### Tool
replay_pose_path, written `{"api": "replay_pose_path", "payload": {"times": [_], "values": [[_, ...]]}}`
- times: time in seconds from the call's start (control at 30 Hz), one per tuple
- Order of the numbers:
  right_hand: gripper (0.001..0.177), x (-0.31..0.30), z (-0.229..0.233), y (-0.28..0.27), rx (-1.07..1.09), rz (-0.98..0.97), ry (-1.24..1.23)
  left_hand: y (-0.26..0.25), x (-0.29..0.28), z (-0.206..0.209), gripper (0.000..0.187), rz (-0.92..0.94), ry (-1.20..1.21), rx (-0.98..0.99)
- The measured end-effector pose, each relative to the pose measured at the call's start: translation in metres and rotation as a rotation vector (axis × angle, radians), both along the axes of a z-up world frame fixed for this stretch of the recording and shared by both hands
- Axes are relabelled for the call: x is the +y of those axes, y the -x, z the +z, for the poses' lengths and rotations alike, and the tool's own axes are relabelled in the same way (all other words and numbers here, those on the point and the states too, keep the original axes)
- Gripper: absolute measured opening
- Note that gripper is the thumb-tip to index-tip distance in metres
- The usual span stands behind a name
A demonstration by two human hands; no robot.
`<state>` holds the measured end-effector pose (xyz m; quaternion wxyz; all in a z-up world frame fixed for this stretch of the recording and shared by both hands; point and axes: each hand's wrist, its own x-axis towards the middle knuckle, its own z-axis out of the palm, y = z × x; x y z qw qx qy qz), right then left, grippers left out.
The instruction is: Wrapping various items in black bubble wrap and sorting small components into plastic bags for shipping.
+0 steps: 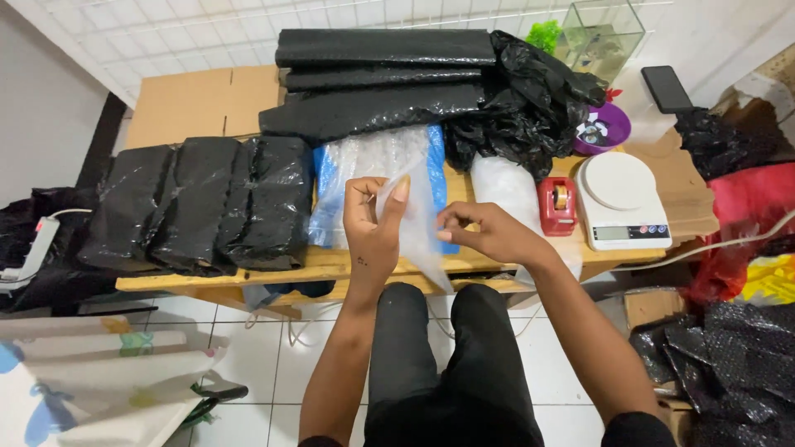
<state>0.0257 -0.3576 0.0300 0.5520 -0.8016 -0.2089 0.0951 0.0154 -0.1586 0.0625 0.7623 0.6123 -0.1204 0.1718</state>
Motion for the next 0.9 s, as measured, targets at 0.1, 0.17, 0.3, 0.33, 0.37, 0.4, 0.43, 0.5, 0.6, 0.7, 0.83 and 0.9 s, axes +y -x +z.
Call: {"api": "replay_pose_path", "payload": {"times": [0.1,0.17,0.3,0.33,0.37,0.4,0.43,0.5,0.6,0.7,0.83,0.9], "values": [[0.01,0.001,-0.003,-0.003,-0.038,0.029,-0.041,0.005,0.008,0.001,0.031,0.041,0.016,0.036],[0.03,0.005,-0.011,-0.001,-0.009,0.08,-0.064,0.006,0.012,0.001,0.033,0.051,0.033,0.053],[0.037,0.022,-0.025,0.008,0.104,0.206,0.003,0.004,0.018,-0.007,0.044,0.052,0.02,0.07],[0.037,0.023,-0.027,0.008,0.105,0.206,0.004,0.001,0.02,-0.012,0.044,0.053,0.021,0.071],[0.021,0.024,-0.029,0.007,0.122,0.196,-0.022,-0.002,0.023,-0.017,0.047,0.105,0.003,0.072],[0.013,0.024,-0.031,0.007,0.139,0.186,-0.047,-0.006,0.026,-0.021,0.05,0.157,-0.015,0.072],[0.013,0.022,-0.03,0.004,0.139,0.19,-0.046,-0.008,0.03,-0.024,0.05,0.16,-0.014,0.072],[0.017,0.016,-0.029,-0.001,0.152,0.129,-0.085,-0.012,0.039,-0.03,0.052,0.199,-0.011,0.108],[0.018,0.023,0.005,0.012,0.176,0.061,-0.172,-0.005,0.051,-0.014,0.047,0.238,-0.061,0.167],[0.016,-0.008,-0.042,-0.013,0.183,-0.013,-0.137,-0.003,0.057,-0.011,0.036,0.178,-0.078,0.295],[0.02,-0.019,-0.054,-0.02,0.168,-0.059,-0.201,-0.014,0.078,-0.029,0.036,0.101,-0.145,0.381],[0.033,-0.019,-0.045,-0.016,0.146,-0.062,-0.193,-0.017,0.085,-0.032,0.039,0.086,-0.185,0.392]]}}
